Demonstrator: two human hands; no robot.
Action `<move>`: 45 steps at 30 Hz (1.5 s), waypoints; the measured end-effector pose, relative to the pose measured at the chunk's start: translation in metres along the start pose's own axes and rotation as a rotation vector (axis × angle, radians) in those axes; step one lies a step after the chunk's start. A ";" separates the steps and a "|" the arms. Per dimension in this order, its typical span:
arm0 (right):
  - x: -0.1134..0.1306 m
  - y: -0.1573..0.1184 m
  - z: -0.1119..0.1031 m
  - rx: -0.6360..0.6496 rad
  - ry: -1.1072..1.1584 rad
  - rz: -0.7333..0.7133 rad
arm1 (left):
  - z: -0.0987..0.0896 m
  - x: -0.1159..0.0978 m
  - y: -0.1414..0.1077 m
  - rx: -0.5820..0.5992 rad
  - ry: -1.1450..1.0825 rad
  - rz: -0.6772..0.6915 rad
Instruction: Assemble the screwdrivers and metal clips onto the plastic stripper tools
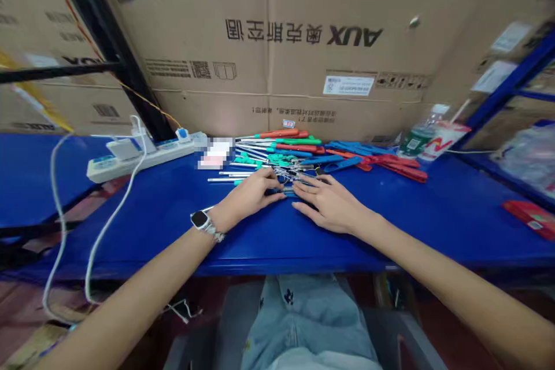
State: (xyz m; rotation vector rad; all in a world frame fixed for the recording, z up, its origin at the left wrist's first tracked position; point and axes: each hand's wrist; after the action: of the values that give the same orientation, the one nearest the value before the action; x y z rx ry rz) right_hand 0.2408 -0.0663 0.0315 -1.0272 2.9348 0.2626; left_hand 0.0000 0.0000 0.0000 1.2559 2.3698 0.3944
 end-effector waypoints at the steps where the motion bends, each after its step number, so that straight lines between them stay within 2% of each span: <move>1: 0.002 0.000 -0.001 0.000 -0.008 0.009 | -0.002 -0.001 0.000 0.018 0.029 0.013; 5: 0.007 -0.001 -0.003 -0.008 -0.027 0.031 | -0.006 -0.003 -0.001 0.062 0.062 0.049; 9: 0.010 0.000 -0.004 -0.029 -0.023 0.048 | -0.006 -0.005 -0.003 0.038 -0.009 0.034; 13: 0.021 0.015 -0.004 -0.086 0.016 0.121 | -0.003 -0.006 -0.003 0.037 -0.074 0.003; 19: 0.035 0.034 0.021 -0.011 0.223 0.164 | -0.001 -0.006 -0.002 -0.020 -0.158 -0.082; 23: 0.029 0.026 0.031 0.006 0.259 0.122 | -0.020 -0.005 -0.011 -0.140 -0.179 -0.099; 25: 0.025 0.023 0.030 0.025 0.261 0.112 | -0.033 -0.002 -0.022 -0.069 -0.137 -0.068; 27: 0.023 0.023 0.027 0.031 0.271 0.099 | -0.042 0.001 -0.034 0.003 -0.094 -0.110; 31: 0.017 0.022 0.025 0.029 0.288 0.076 | -0.048 0.007 -0.045 0.106 -0.076 -0.139; 40: -0.001 0.014 0.026 0.050 0.305 0.050 | -0.049 0.018 -0.021 0.162 -0.138 -0.091; 45: -0.001 0.014 0.026 0.030 0.312 0.047 | -0.049 0.022 -0.021 0.163 -0.185 -0.089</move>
State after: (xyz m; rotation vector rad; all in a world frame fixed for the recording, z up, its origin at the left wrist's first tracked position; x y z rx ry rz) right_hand 0.2323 -0.0506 0.0078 -1.0859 3.2294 0.0629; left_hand -0.0502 0.0047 0.0280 1.1957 2.3251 0.0544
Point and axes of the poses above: each hand's wrist, its own y-axis towards the middle knuckle, its own z-axis out of the palm, x = y × z, and after that the axes turned 2 degrees about z, right-handed
